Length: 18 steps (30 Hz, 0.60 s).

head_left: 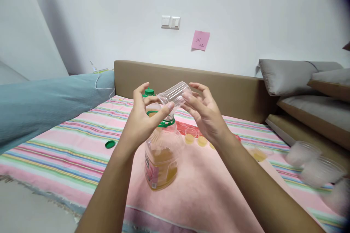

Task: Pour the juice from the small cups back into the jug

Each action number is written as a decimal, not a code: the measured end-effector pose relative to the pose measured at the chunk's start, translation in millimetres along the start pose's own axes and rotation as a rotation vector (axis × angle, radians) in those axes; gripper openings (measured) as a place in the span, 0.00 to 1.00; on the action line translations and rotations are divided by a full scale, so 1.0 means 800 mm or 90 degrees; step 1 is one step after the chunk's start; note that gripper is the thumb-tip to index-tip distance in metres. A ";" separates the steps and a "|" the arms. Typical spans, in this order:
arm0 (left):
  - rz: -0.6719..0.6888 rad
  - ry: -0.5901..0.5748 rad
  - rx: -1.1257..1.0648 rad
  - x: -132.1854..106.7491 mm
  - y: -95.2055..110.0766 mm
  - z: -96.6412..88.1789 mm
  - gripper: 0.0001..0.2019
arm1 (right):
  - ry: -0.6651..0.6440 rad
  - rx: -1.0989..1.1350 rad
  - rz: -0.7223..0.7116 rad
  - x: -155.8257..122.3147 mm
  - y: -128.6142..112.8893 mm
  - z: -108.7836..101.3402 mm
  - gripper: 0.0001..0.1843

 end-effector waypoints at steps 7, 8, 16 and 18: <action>-0.013 0.000 -0.016 -0.003 0.000 0.002 0.52 | -0.014 0.117 0.009 -0.001 0.014 0.027 0.47; -0.014 0.002 -0.017 -0.004 0.001 0.002 0.53 | -0.017 0.124 0.008 -0.001 0.015 0.029 0.47; 0.084 0.115 0.019 -0.046 -0.037 -0.061 0.51 | -0.004 0.148 -0.015 0.004 0.021 0.028 0.49; 0.013 0.096 0.006 -0.063 -0.078 -0.078 0.53 | -0.007 0.167 -0.023 0.006 0.021 0.027 0.50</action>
Point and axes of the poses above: each hand's wrist, its own x-axis towards the middle knuckle, its own z-axis out of the palm, y = z × x, the point moved 7 cm from there along x, towards the middle knuckle, and after that the axes turned 4 degrees about z, right-handed, at the moved point
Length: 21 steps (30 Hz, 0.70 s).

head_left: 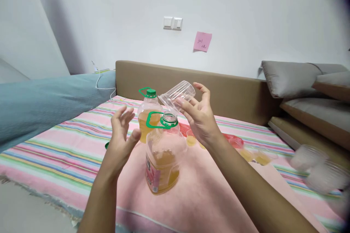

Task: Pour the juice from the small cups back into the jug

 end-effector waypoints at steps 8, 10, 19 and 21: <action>-0.143 -0.338 0.041 -0.058 -0.051 0.012 0.56 | -0.025 -0.036 -0.018 0.003 -0.003 0.001 0.41; -0.133 -0.354 0.051 -0.062 -0.044 0.016 0.58 | -0.033 -0.037 -0.013 0.003 -0.003 0.003 0.43; -0.123 -0.364 0.095 -0.063 -0.046 0.026 0.55 | -0.049 -0.057 -0.032 0.004 -0.005 0.007 0.47; -0.118 -0.362 0.102 -0.062 -0.046 0.027 0.54 | -0.050 -0.069 -0.041 0.004 -0.007 0.007 0.46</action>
Point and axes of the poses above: each hand's wrist, its own x-axis towards the middle knuckle, its own z-axis out of the palm, y = z × x, the point moved 7 cm from there along x, towards the middle knuckle, and after that the axes turned 4 degrees about z, right-handed, at the moved point
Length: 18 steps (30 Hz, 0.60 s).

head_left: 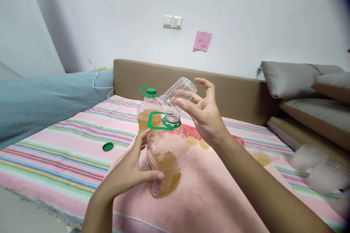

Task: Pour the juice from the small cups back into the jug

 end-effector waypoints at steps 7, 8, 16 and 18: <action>0.024 0.011 0.040 0.002 0.001 0.002 0.51 | 0.002 -0.011 -0.003 0.000 -0.002 0.002 0.45; 0.027 0.015 0.048 0.003 0.001 0.002 0.50 | 0.004 -0.013 -0.002 0.000 -0.003 0.002 0.45; 0.012 0.027 0.079 0.005 -0.005 0.004 0.52 | 0.015 -0.041 -0.012 -0.002 -0.008 0.005 0.44; 0.006 0.027 0.074 0.005 -0.005 0.004 0.52 | 0.013 -0.063 -0.021 -0.002 -0.009 0.005 0.43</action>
Point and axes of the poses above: each hand's wrist, its own x-axis towards the middle knuckle, its own z-axis out of the palm, y = z × x, the point moved 7 cm from there along x, towards the middle knuckle, and after that the axes turned 4 degrees about z, right-handed, at the moved point
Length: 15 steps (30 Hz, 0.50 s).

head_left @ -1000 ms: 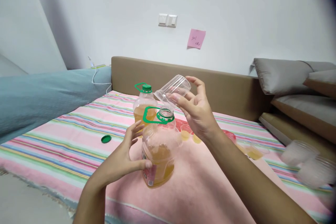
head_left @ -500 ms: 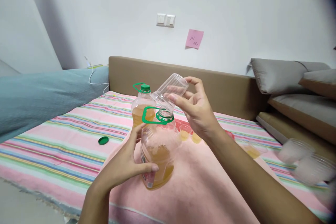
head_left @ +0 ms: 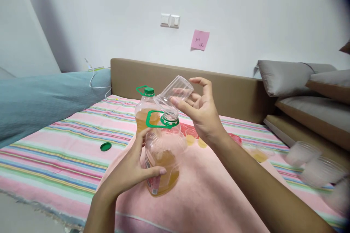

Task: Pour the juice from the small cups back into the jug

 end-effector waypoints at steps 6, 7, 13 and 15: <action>0.010 -0.001 -0.006 -0.001 0.005 -0.001 0.52 | 0.003 -0.012 -0.013 -0.002 -0.004 0.001 0.45; 0.009 -0.001 -0.005 -0.001 0.005 -0.001 0.52 | 0.001 -0.009 -0.010 -0.003 -0.005 0.002 0.45; 0.006 -0.002 -0.005 0.000 0.006 0.000 0.52 | -0.010 -0.014 0.001 -0.002 -0.007 0.003 0.45; 0.005 -0.002 -0.004 0.001 0.007 0.000 0.51 | -0.010 -0.012 0.002 -0.001 -0.006 0.003 0.45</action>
Point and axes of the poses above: each hand's wrist, its own x-axis towards the middle knuckle, its own z-axis out of the palm, y = z × x, the point moved 7 cm from there along x, towards the middle knuckle, and after that the axes turned 4 degrees about z, right-handed, at the moved point
